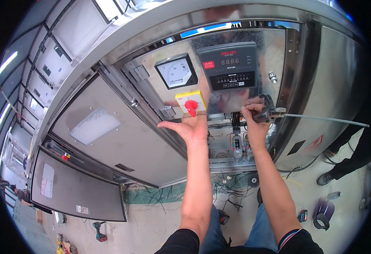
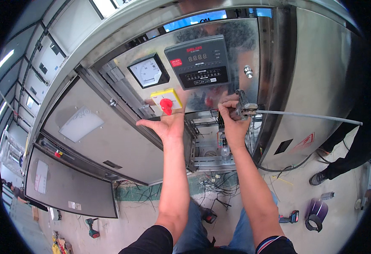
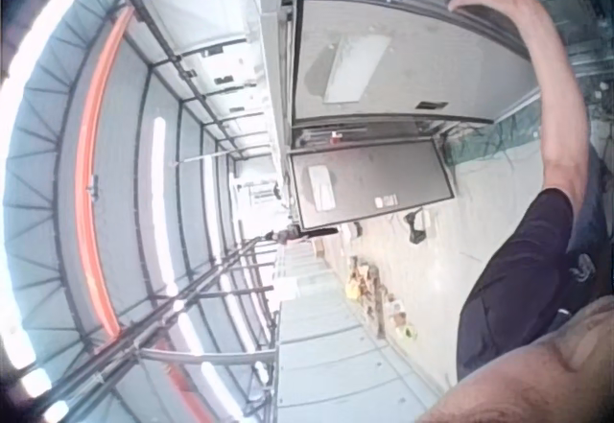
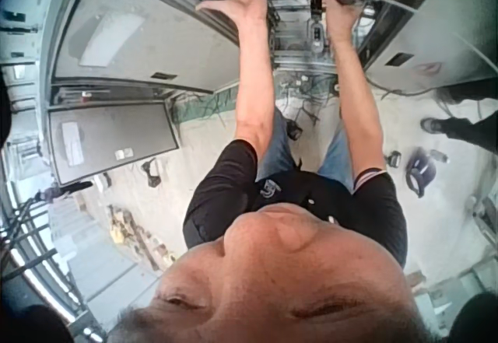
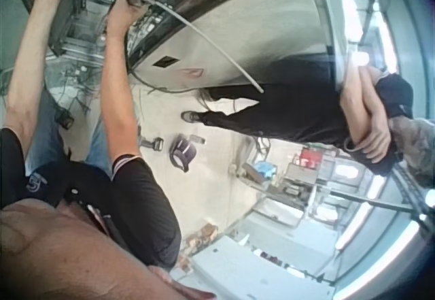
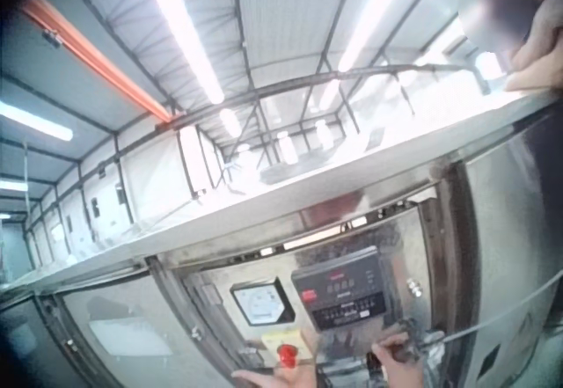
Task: The person installs a control panel into an open electrical cabinet, aligns it, and secures it with a power drill. They then use a welding torch to weld the panel to the cabinet frame, producing bright sparks.
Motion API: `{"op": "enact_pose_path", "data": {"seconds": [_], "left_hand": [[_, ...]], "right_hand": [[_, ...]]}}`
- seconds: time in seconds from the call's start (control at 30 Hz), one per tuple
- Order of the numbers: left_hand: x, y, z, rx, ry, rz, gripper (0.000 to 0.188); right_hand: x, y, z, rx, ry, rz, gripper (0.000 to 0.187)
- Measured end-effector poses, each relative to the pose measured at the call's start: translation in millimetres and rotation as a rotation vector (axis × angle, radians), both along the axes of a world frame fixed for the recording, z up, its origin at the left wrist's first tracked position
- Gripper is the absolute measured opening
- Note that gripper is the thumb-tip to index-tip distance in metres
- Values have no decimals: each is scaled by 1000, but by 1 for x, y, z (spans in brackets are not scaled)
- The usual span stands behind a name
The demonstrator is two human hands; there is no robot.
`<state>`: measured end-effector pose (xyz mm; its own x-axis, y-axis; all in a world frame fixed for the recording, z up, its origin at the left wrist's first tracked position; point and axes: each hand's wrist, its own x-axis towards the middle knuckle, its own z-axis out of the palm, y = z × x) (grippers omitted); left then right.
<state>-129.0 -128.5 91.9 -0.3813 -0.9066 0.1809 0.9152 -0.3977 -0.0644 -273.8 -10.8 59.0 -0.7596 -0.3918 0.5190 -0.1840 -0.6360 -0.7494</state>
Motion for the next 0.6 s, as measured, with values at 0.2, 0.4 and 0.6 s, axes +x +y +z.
{"op": "enact_pose_path", "data": {"seconds": [0.2,0.4,0.6], "left_hand": [[1,9,6,95,2,20,138],[0,5,9,132,35,35,117],[-1,4,10,141,5,48,111]], "right_hand": [[-5,-1,-4,-30,55,24,13],[-11,2,-9,31,59,21,12],[-8,-1,-8,17,49,30,12]]}}
